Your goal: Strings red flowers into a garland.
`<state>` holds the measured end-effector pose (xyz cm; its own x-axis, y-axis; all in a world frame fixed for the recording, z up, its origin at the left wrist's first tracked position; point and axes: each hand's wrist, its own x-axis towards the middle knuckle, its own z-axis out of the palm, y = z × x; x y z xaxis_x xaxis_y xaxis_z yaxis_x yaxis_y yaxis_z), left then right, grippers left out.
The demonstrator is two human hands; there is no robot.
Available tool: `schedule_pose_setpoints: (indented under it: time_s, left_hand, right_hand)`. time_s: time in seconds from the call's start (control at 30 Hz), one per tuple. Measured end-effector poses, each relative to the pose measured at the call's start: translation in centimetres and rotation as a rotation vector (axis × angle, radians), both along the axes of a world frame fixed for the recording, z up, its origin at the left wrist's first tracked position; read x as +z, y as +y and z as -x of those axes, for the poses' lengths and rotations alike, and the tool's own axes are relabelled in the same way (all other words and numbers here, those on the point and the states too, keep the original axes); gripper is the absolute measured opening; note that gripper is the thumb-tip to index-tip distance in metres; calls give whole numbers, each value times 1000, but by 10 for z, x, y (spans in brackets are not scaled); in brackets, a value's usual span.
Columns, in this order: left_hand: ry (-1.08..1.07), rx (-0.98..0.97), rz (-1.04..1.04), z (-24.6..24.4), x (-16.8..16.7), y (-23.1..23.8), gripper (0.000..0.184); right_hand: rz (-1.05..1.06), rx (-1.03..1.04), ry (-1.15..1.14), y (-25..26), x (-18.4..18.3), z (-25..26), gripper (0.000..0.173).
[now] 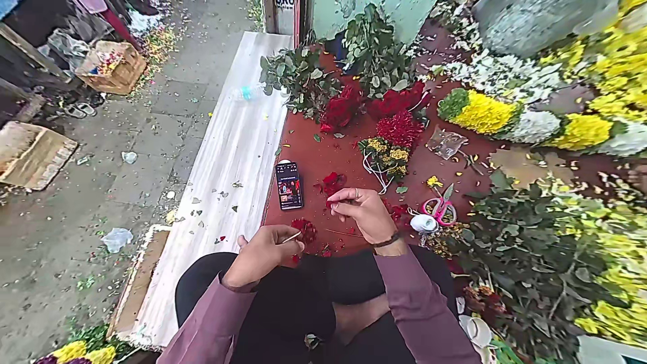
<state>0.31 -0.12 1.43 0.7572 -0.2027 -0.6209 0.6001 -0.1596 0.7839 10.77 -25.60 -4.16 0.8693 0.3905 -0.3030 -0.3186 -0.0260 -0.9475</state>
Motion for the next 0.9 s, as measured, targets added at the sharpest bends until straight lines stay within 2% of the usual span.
schedule_pose_setpoints:
  time_s: [0.07,0.17,0.23,0.4,0.53,0.7,0.9]
  left_hand:
    - [9,109,121,-1,3,-4,36]
    - [-17,223,222,-2,3,-10,42]
    - [-29,249,213,-3,2,-14,44]
    - [-21,214,174,-3,3,-19,54]
    - [-41,211,167,-2,2,-20,56]
    - [-17,296,191,-2,4,-18,54]
    - [-33,318,182,-2,1,-18,63]
  right_hand:
    - [-62,94,-41,3,26,15,17]
    - [-19,220,-68,9,49,31,26]
    - [77,264,-93,15,53,40,32]
    - [217,272,-84,27,47,48,34]
    - [146,293,-54,27,45,47,37]
    - [-40,466,-128,19,39,42,62]
    - [1,216,-263,33,31,61,49]
